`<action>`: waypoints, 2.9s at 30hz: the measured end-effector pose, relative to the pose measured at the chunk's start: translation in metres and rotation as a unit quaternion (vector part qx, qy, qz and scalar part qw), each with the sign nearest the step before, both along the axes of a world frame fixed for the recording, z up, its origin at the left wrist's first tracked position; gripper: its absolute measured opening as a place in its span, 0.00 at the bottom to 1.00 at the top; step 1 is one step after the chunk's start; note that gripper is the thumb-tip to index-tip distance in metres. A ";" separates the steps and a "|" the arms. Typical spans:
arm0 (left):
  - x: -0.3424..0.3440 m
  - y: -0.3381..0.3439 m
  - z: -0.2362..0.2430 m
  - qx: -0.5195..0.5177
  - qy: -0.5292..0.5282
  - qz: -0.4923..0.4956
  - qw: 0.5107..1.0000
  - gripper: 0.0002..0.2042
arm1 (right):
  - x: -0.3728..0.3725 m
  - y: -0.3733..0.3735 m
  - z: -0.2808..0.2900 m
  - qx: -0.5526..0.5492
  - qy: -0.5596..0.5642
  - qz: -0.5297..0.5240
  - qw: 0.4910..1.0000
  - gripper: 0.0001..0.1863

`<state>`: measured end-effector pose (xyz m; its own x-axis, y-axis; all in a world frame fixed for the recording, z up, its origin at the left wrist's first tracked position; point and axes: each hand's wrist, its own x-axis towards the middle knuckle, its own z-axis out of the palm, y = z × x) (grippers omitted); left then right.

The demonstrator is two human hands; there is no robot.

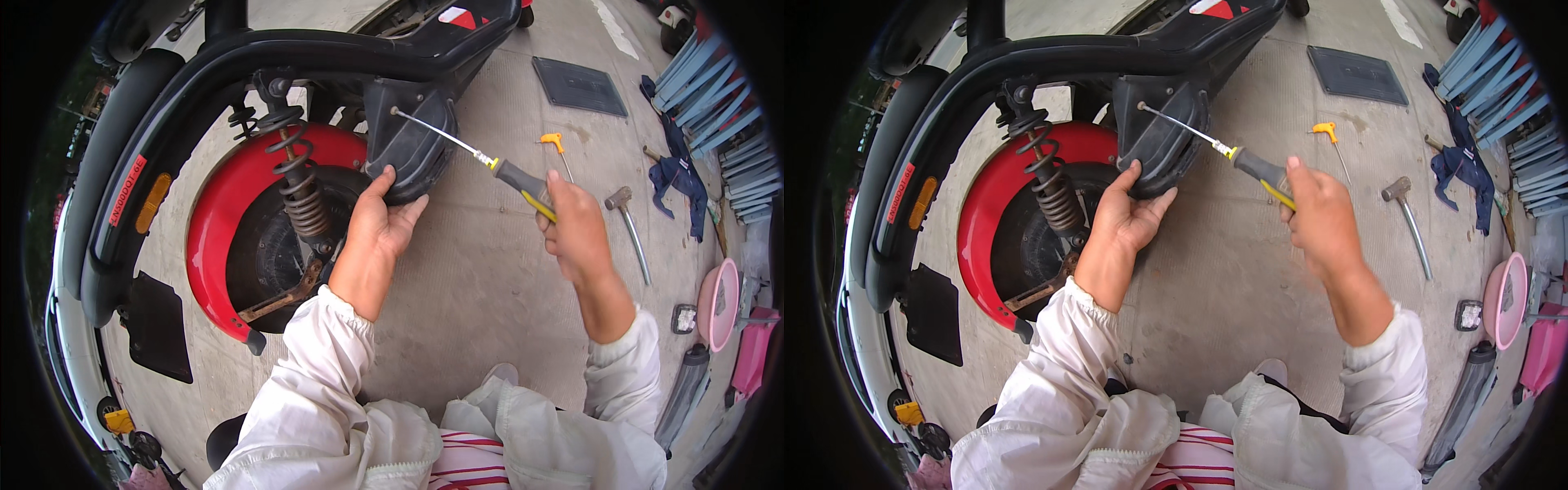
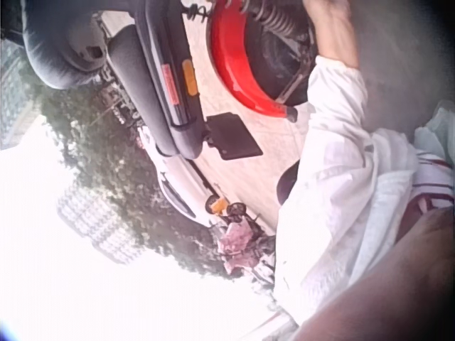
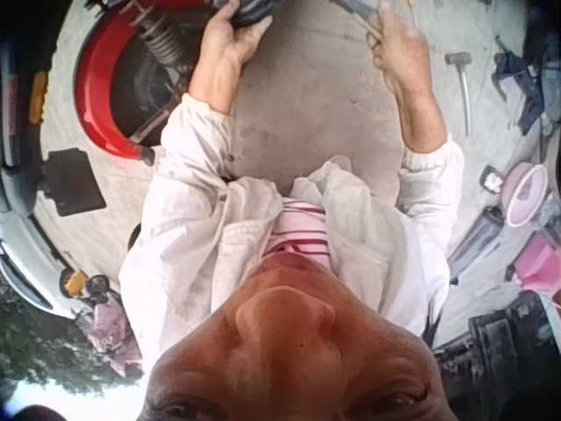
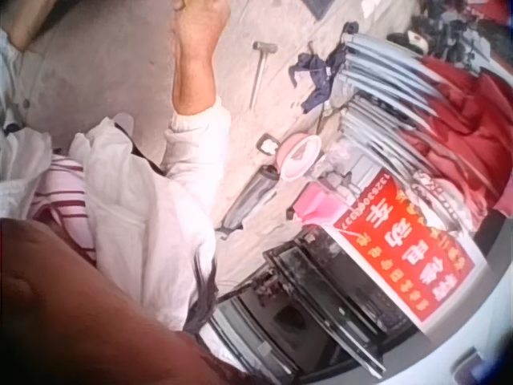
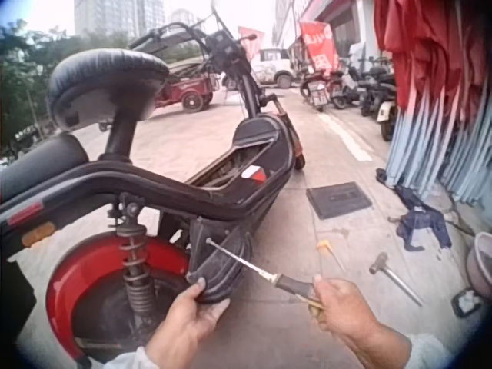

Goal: The person uses a screwdriver to repeatedly tighten and loosen screws on the rear fender and side panel of a red electric scooter. The person adjusts the panel position and re-secures the fasteners multiple times.

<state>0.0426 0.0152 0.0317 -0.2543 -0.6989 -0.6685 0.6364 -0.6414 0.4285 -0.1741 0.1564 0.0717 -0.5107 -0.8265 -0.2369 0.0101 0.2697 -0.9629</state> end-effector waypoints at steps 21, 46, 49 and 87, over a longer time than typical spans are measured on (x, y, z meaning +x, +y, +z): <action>0.006 -0.004 -0.010 -0.009 -0.020 -0.018 1.000 0.22 | 0.024 0.010 -0.030 -0.155 0.495 0.063 0.852 0.28; 0.013 -0.001 -0.031 -0.018 0.005 -0.031 0.999 0.29 | 0.033 0.006 -0.005 -0.177 0.397 0.071 0.898 0.17; 0.007 0.002 -0.030 -0.043 0.001 -0.049 0.998 0.28 | 0.036 0.009 -0.003 -0.222 0.496 0.066 0.837 0.18; -0.002 -0.099 -0.020 -0.394 -0.259 -0.128 0.873 0.18 | 0.004 -0.018 0.013 0.049 0.170 0.160 0.971 0.17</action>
<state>0.0410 -0.0840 0.0112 -0.2755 -0.9581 -0.0778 0.1061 -0.1107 0.9882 -0.1700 0.1388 0.0851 -0.2943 -0.9376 -0.1851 -0.4034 0.2974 -0.8653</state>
